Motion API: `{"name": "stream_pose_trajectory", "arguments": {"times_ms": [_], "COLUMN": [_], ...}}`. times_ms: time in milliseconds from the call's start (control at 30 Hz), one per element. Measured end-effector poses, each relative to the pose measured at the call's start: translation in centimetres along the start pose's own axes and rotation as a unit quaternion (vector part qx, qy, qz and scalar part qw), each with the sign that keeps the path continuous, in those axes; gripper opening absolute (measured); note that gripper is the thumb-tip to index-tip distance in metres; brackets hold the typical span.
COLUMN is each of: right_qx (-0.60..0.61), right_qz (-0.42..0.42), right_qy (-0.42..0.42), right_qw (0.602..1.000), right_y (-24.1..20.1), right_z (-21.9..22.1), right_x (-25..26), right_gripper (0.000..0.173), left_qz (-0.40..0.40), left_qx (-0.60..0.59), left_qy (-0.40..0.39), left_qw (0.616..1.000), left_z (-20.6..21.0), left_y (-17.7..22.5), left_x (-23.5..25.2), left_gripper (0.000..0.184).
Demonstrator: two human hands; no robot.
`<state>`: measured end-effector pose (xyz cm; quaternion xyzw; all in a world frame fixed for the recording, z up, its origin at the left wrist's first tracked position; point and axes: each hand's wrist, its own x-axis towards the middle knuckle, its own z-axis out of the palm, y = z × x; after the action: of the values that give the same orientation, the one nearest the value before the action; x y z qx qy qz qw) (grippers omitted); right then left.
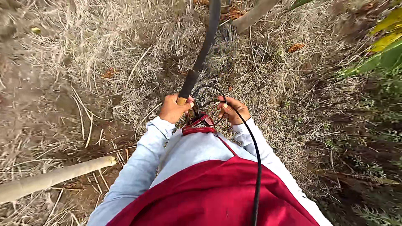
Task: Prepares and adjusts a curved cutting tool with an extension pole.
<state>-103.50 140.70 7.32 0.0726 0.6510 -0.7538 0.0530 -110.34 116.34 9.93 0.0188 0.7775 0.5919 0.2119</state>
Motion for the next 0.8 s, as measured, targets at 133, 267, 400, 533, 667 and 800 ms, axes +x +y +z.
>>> {"name": "stream_pose_trajectory", "arguments": {"times_ms": [133, 267, 400, 533, 667, 800], "right_qx": [-0.034, -0.061, -0.083, -0.072, -0.097, -0.167], "right_qz": [0.031, 0.098, 0.039, -0.067, -0.093, -0.012], "right_qy": [0.049, 0.119, 0.043, -0.009, -0.001, 0.092], "right_qw": [0.998, 0.986, 0.995, 0.995, 0.991, 0.982], "right_y": [-0.7, -0.9, 0.1, -0.4, -0.8, -1.0], "right_z": [1.0, 1.9, 1.3, 0.8, 0.3, 0.8], "right_x": [0.1, -0.1, -0.1, 0.5, 1.0, 0.9], "right_gripper": [0.039, 0.035, 0.028, 0.041, 0.044, 0.038], "left_qz": [0.024, 0.033, 0.04, 0.038, 0.045, 0.027], "left_qx": [0.004, 0.007, 0.012, 0.009, -0.014, -0.04], "left_qy": [0.021, 0.038, 0.004, -0.004, 0.007, 0.015], "left_qw": [0.999, 0.999, 0.999, 0.999, 0.999, 0.999], "left_z": [-0.4, -0.7, -0.7, -0.3, -0.3, -0.4], "left_y": [0.8, 1.0, 0.4, 0.4, 0.5, 0.0], "left_x": [0.1, 0.6, 1.5, 2.2, 2.1, 1.8], "left_gripper": [0.015, 0.021, 0.031, 0.031, 0.03, 0.028]}}
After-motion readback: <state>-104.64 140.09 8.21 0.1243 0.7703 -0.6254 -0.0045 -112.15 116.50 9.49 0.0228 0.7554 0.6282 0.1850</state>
